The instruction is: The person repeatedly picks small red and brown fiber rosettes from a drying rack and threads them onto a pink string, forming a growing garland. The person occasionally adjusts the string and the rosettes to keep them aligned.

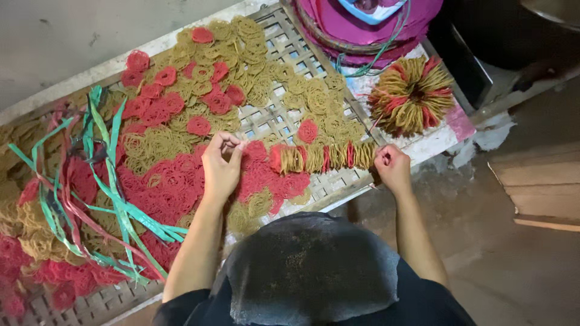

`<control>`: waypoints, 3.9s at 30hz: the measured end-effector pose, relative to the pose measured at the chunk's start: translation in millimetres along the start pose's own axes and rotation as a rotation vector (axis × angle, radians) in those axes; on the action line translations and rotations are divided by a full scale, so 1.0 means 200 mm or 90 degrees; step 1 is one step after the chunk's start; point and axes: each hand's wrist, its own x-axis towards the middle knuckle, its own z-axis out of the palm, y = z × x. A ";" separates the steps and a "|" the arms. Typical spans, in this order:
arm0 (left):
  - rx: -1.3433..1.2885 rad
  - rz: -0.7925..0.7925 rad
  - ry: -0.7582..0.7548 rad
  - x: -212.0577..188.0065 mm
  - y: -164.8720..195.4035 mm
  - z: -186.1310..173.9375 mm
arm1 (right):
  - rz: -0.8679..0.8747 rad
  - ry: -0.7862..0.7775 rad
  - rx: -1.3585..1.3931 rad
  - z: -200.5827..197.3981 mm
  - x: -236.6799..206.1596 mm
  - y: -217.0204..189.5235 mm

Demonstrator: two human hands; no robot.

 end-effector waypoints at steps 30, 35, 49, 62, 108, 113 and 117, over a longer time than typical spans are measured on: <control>0.200 0.092 -0.045 0.52 -0.17 -0.18 | 0.024 -0.381 0.321 0.78 0.14 -0.62; 0.511 -0.036 0.044 1.06 -0.31 -0.47 | -0.021 -0.360 0.344 0.73 0.10 -0.53; 0.638 -0.070 -0.242 0.87 -0.38 -0.30 | 0.032 -0.344 0.394 0.81 0.08 -0.42; 0.447 0.215 -0.151 0.35 -0.33 -0.35 | -0.042 -0.391 0.410 0.81 0.02 -0.60; -0.390 -0.138 -0.059 -0.11 -0.30 0.07 | -0.289 -0.111 0.094 0.84 -0.06 -0.89; -0.194 -0.025 -0.023 -0.13 -0.30 0.11 | -0.333 -0.089 0.019 0.84 -0.04 -0.89; -0.248 -0.036 -0.003 -0.13 -0.28 0.13 | -0.391 -0.072 -0.018 0.83 -0.04 -0.90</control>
